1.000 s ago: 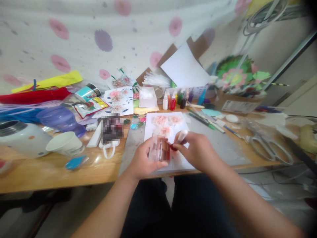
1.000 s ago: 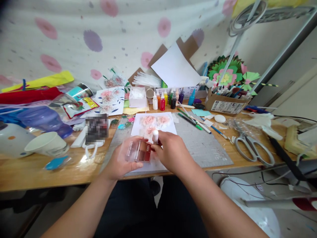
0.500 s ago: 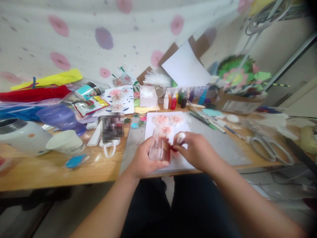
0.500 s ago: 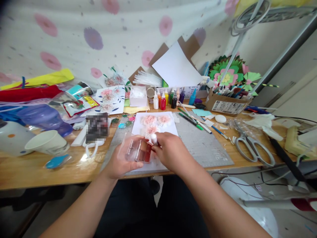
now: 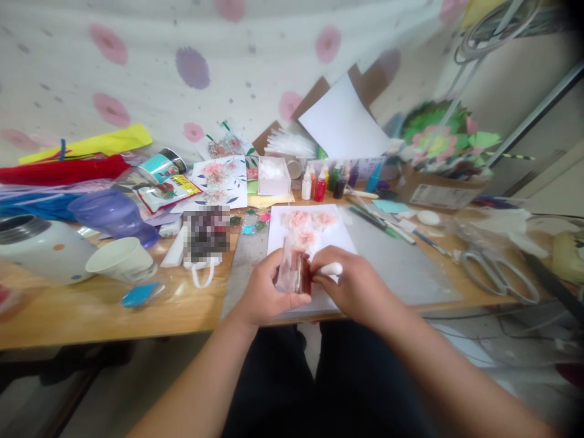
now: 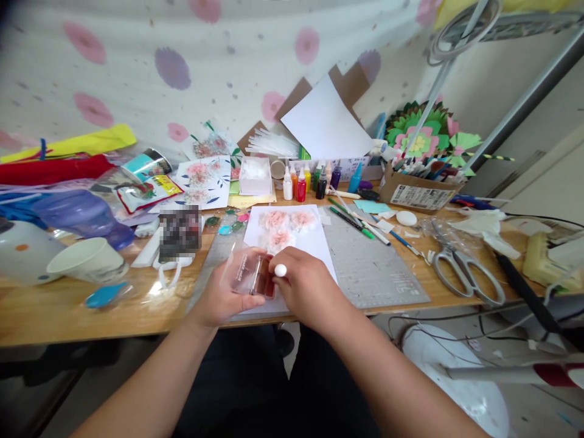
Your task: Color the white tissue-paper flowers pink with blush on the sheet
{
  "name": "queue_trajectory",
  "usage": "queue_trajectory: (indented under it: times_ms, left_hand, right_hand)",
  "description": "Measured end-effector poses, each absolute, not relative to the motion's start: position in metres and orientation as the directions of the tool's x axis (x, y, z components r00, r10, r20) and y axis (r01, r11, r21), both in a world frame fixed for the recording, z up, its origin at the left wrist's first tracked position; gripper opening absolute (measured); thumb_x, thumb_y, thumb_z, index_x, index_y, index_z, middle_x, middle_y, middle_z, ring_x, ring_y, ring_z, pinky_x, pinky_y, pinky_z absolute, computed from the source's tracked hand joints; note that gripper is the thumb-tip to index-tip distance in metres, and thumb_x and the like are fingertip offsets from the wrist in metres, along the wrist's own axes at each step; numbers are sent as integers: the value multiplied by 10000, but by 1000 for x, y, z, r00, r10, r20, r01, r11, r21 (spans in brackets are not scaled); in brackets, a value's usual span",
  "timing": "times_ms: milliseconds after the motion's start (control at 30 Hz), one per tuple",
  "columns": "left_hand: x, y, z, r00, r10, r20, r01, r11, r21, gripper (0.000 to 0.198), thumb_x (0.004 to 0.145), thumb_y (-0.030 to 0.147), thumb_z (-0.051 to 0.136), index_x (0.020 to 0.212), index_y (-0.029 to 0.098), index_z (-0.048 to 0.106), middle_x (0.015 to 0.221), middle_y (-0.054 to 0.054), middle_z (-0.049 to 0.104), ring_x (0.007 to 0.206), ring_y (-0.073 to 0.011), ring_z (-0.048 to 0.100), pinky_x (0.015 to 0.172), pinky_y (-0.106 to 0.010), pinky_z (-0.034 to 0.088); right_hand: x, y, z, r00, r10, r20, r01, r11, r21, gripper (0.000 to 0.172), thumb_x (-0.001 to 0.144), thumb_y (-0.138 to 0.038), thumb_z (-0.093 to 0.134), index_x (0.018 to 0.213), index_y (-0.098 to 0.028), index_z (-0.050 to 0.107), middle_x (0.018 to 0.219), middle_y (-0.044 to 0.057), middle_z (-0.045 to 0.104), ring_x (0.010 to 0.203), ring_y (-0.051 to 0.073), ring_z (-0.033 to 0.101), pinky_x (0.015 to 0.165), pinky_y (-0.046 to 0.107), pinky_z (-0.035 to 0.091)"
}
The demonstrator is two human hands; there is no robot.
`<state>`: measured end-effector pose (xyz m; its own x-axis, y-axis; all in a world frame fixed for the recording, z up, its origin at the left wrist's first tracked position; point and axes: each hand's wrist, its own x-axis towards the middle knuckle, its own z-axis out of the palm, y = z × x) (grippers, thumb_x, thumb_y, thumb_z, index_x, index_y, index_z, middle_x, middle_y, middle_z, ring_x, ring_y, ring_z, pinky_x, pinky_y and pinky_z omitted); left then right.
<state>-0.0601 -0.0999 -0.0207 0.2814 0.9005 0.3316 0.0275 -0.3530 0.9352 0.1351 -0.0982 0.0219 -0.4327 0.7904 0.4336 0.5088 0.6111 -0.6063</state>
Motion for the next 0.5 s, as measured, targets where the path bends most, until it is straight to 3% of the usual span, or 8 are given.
queue_trajectory:
  times_ms: [133,333,400,500]
  left_hand:
    - [-61,-99,-21,310,894,324,-5,-340,941,628,624,306,816,1184,182,559,1087,-96,666,1031,-303,624,902,-407,485]
    - [-61,-99,-21,288,902,322,49,-350,936,622,610,293,829,1162,173,571,1067,-100,666,994,-291,634,875,-391,496]
    - [-60,-99,-23,303,895,327,15,-347,938,631,618,301,823,1179,179,563,1077,-102,661,998,-292,631,873,-395,497]
    - [-61,-98,-24,313,892,326,-38,-331,943,634,616,300,823,1177,179,556,1024,-89,665,975,-287,633,863,-403,499]
  right_hand:
    - [137,-98,25,-364,802,474,497,598,-630,158,781,-62,609,812,-216,624,852,12,649,816,152,616,743,273,478]
    - [138,-97,26,-436,794,423,499,604,-621,177,757,-21,610,766,-196,636,839,8,593,779,129,601,724,253,470]
    - [139,-96,27,-389,805,448,488,592,-641,187,744,-16,628,783,-197,643,852,7,595,795,126,603,743,252,469]
    - [141,-94,29,-452,790,414,460,604,-650,193,733,-10,641,770,-199,641,842,0,611,793,126,605,733,249,470]
